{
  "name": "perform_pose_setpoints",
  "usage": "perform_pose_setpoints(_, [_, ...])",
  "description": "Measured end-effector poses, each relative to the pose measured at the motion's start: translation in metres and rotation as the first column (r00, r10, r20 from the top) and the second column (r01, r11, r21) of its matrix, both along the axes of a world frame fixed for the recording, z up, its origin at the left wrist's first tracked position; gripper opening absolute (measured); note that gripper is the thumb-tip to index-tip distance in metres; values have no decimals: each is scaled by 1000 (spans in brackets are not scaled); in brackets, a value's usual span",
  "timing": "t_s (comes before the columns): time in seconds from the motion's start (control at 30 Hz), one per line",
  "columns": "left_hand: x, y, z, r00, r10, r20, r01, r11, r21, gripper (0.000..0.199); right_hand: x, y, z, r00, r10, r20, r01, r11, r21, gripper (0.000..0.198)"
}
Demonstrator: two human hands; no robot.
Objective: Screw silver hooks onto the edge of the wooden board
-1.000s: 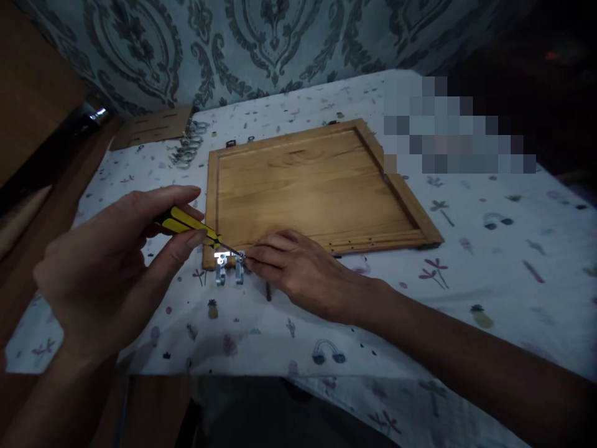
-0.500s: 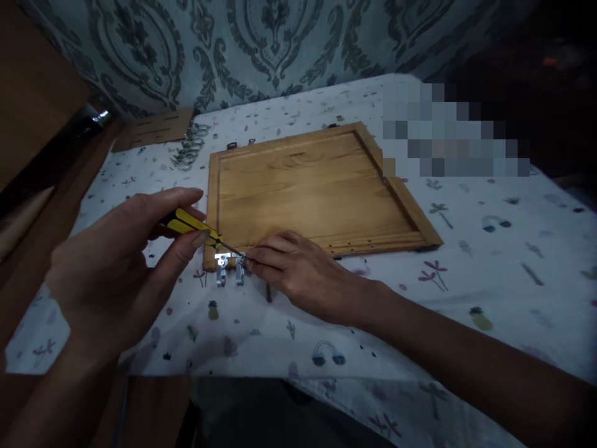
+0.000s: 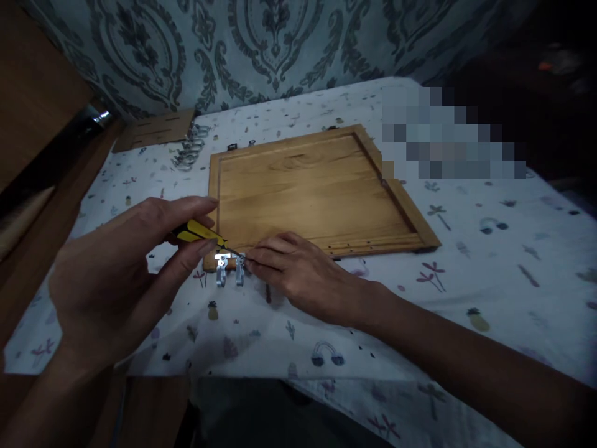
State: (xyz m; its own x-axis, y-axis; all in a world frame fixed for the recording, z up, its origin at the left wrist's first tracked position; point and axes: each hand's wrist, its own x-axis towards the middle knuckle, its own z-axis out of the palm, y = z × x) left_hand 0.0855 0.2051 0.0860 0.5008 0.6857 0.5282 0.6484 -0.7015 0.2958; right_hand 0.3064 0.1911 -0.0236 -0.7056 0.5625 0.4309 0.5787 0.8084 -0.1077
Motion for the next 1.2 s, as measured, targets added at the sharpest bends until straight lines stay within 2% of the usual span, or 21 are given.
perform_pose_setpoints(0.1, [0, 4, 0, 997, -77, 8, 77, 997, 19, 36, 0, 0, 0, 1000, 0, -9, 1, 1000, 31, 24])
perform_pose_setpoints(0.23, [3, 7, -1, 989, -140, 36, 140, 990, 11, 37, 0, 0, 0, 1000, -2, 2, 2, 1000, 13, 25])
perform_pose_setpoints(0.47, [8, 8, -13, 991, -72, 115, 63, 995, 78, 30, 0, 0, 0, 1000, -7, 9, 6, 999, 34, 25])
perform_pose_setpoints(0.63, [7, 9, -16, 992, -4, 128, -7, 996, 85, 35, 1, 0, 1, 1000, 5, -12, -5, 1000, 1, 24])
perform_pose_setpoints(0.7, [8, 10, -15, 980, 13, 198, -16, 1000, 15, 32, 1, 0, 0, 1000, 12, -26, -12, 1000, 7, 23])
perform_pose_setpoints(0.83, [10, 12, -9, 944, -32, 328, 93, 981, -170, 22, 0, 1, -2, 1000, 10, -15, -10, 1000, -1, 23])
perform_pose_setpoints(1.0, [9, 13, -6, 953, -100, 285, 164, 964, -209, 15, 0, 0, 0, 1000, -1, 9, 1, 1000, -10, 26])
perform_pose_setpoints(1.2, [13, 11, -14, 922, -35, 386, 137, 961, -241, 19, 0, 0, 2, 1000, 1, -10, -1, 1000, -2, 26])
